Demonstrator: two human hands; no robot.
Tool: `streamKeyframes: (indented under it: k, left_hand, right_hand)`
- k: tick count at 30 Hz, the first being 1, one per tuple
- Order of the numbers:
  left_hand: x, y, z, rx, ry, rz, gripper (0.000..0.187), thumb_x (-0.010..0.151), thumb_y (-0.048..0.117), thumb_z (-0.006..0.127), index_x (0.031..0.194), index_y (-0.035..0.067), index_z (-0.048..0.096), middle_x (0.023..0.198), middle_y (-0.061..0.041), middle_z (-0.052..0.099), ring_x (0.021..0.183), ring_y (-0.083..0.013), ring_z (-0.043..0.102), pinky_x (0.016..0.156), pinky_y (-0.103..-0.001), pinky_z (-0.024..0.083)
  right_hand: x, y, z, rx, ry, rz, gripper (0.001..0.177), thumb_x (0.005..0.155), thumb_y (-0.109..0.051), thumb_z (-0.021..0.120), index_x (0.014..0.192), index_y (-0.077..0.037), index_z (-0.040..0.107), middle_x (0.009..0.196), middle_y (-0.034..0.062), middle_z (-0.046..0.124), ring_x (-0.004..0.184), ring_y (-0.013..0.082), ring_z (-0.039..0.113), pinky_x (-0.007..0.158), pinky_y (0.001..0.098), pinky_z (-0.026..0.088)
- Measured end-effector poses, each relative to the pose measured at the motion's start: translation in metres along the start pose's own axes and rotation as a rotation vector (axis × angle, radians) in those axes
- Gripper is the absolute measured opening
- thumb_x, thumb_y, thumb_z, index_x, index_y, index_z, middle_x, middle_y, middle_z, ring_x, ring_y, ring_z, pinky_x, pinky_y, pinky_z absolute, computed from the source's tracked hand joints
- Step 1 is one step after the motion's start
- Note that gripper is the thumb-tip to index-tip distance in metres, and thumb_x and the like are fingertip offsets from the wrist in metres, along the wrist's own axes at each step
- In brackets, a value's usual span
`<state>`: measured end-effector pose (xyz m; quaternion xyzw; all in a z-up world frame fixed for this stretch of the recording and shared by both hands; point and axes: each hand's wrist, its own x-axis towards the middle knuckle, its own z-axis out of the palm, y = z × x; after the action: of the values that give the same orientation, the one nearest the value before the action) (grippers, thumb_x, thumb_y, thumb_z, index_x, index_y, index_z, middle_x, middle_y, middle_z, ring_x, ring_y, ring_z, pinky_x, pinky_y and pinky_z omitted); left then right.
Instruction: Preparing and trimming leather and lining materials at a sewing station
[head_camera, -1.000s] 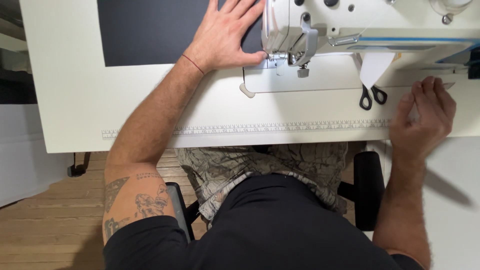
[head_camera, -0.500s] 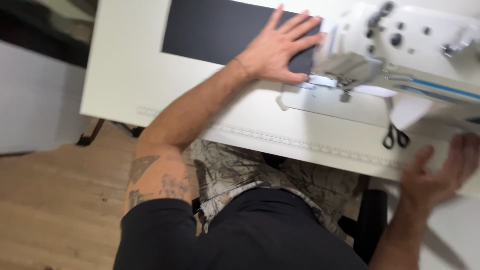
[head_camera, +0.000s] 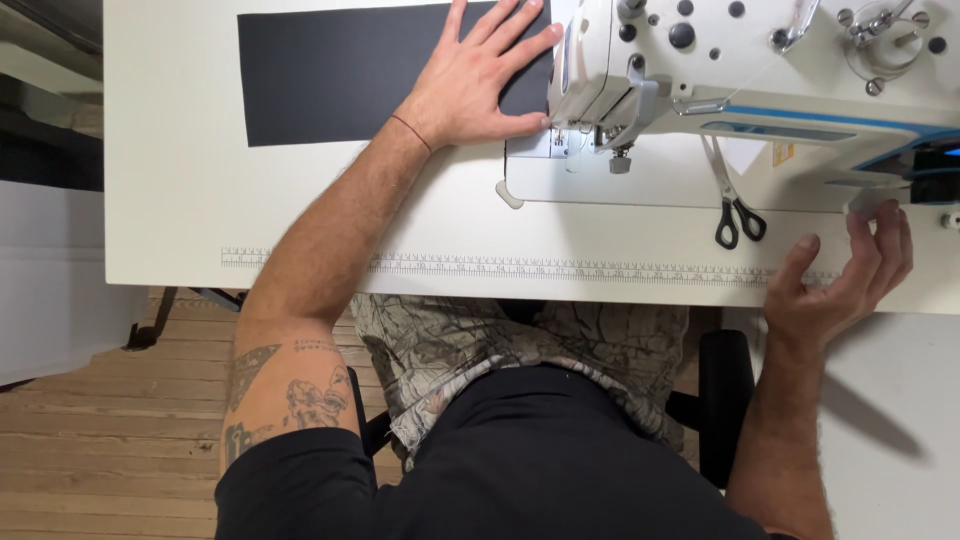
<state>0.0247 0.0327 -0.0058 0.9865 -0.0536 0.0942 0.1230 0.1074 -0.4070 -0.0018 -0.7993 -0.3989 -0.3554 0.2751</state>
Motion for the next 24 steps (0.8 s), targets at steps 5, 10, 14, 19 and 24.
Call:
streamKeyframes:
  k: [5, 10, 14, 19, 24]
  left_hand:
    - [-0.002, 0.001, -0.003, -0.009, 0.016, -0.057, 0.085, 0.096, 0.067, 0.061, 0.161, 0.018, 0.040, 0.164, -0.013, 0.037, 0.151, -0.0312, 0.029, 0.116, -0.067, 0.011]
    - [-0.010, -0.002, -0.003, -0.022, 0.040, -0.109, 0.088, 0.097, 0.076, 0.051, 0.161, 0.018, 0.040, 0.165, -0.014, 0.037, 0.151, -0.0340, 0.028, 0.119, -0.064, 0.006]
    - [-0.021, 0.007, -0.010, -0.029, -0.002, -0.238, 0.094, 0.095, 0.083, 0.040, 0.164, 0.019, 0.034, 0.169, -0.015, 0.027, 0.156, -0.0331, 0.017, 0.119, -0.067, -0.005]
    - [-0.039, 0.028, -0.014, 0.052, 0.002, -0.398, 0.096, 0.093, 0.085, 0.034, 0.164, 0.021, 0.032, 0.171, -0.010, 0.023, 0.157, -0.0316, 0.015, 0.119, -0.070, -0.002]
    - [-0.058, 0.046, -0.005, 0.218, 0.001, -0.551, 0.105, 0.087, 0.094, 0.017, 0.163, 0.021, 0.031, 0.168, -0.013, 0.029, 0.155, -0.0351, 0.022, 0.119, -0.068, 0.000]
  right_hand:
    - [0.005, -0.008, -0.003, -0.046, 0.077, -0.072, 0.028, 0.111, -0.008, 0.059, 0.113, 0.019, 0.064, 0.127, 0.0362, 0.060, 0.115, 0.0510, 0.054, 0.099, 0.0628, 0.045]
    - [-0.007, -0.010, -0.002, 0.078, -0.029, -0.177, 0.006, 0.103, 0.007, 0.072, 0.103, 0.012, 0.069, 0.101, 0.0263, 0.071, 0.096, 0.0400, 0.065, 0.088, 0.0501, 0.053]
    - [-0.006, -0.023, -0.001, 0.039, -0.296, 0.018, 0.018, 0.103, -0.004, 0.085, 0.111, 0.007, 0.072, 0.128, 0.0288, 0.070, 0.122, 0.0429, 0.062, 0.105, 0.0516, 0.050]
    - [-0.010, -0.017, 0.000, 0.025, -0.395, 0.159, 0.016, 0.103, -0.009, 0.080, 0.109, 0.001, 0.070, 0.123, 0.0200, 0.074, 0.117, 0.0370, 0.064, 0.101, 0.0476, 0.049]
    - [-0.016, 0.008, 0.004, -0.106, -0.572, 0.296, 0.020, 0.103, -0.025, 0.075, 0.112, -0.008, 0.069, 0.105, 0.0114, 0.072, 0.106, 0.0361, 0.062, 0.085, 0.0475, 0.048]
